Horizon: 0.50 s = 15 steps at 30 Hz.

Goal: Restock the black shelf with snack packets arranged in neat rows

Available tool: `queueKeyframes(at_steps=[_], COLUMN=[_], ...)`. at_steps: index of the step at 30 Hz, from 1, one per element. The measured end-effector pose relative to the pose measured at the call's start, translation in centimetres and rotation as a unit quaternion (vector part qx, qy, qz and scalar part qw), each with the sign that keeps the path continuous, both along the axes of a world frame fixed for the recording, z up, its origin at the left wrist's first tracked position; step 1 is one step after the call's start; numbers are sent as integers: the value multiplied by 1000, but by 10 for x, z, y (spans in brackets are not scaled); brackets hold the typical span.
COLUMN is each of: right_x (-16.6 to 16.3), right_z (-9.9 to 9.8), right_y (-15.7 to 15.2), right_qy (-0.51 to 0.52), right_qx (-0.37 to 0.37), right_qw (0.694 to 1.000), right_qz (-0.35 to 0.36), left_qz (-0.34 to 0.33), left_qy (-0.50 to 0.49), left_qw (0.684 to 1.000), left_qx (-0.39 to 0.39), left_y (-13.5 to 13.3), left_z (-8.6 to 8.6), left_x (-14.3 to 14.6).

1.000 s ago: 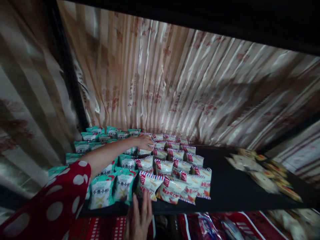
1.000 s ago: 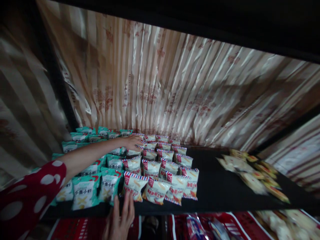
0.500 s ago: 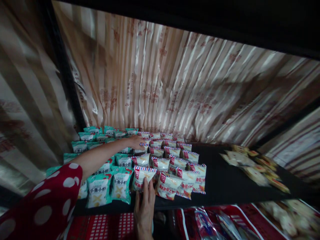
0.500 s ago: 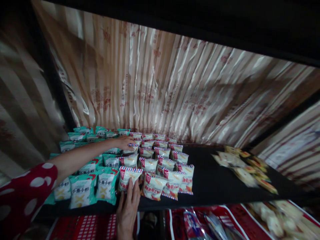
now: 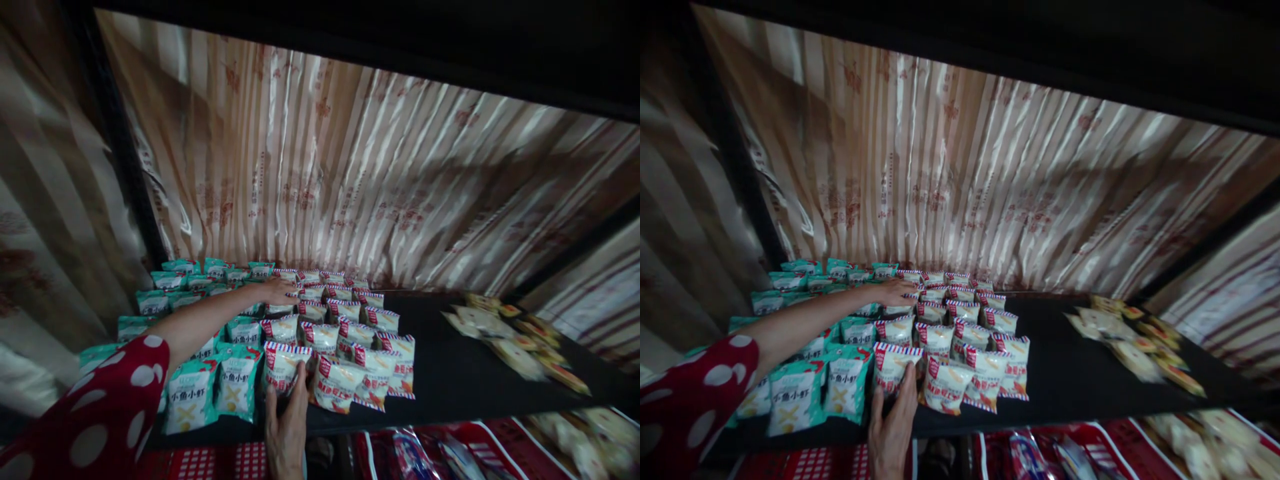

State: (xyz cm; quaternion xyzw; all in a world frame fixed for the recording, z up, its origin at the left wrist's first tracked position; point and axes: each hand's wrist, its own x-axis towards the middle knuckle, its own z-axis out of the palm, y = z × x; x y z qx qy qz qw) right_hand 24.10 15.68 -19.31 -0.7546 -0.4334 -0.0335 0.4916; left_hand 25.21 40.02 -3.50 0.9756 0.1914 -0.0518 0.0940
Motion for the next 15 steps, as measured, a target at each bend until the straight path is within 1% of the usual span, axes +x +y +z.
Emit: queueKeyframes(at_steps=[4,7,12,15], right_x=[3,4,2,-1], right_z=[-6,-7,-6,-6], right_y=[2,3,4,4], right_qy=[-3,-13,-33,-43], right_qx=[-8,-4,3,7], right_qw=[1000,1000,999,998], right_qz=[3,-4,-34,-47], left_qz=[0,1,20,34], left_qy=[2,-10,-34,-29], left_qw=[1000,1000,999,998], left_qx=[-1,5,26,37], left_y=[3,7,16,22], left_z=[-6,-6,-3,-4], left_x=[1,4,19,29])
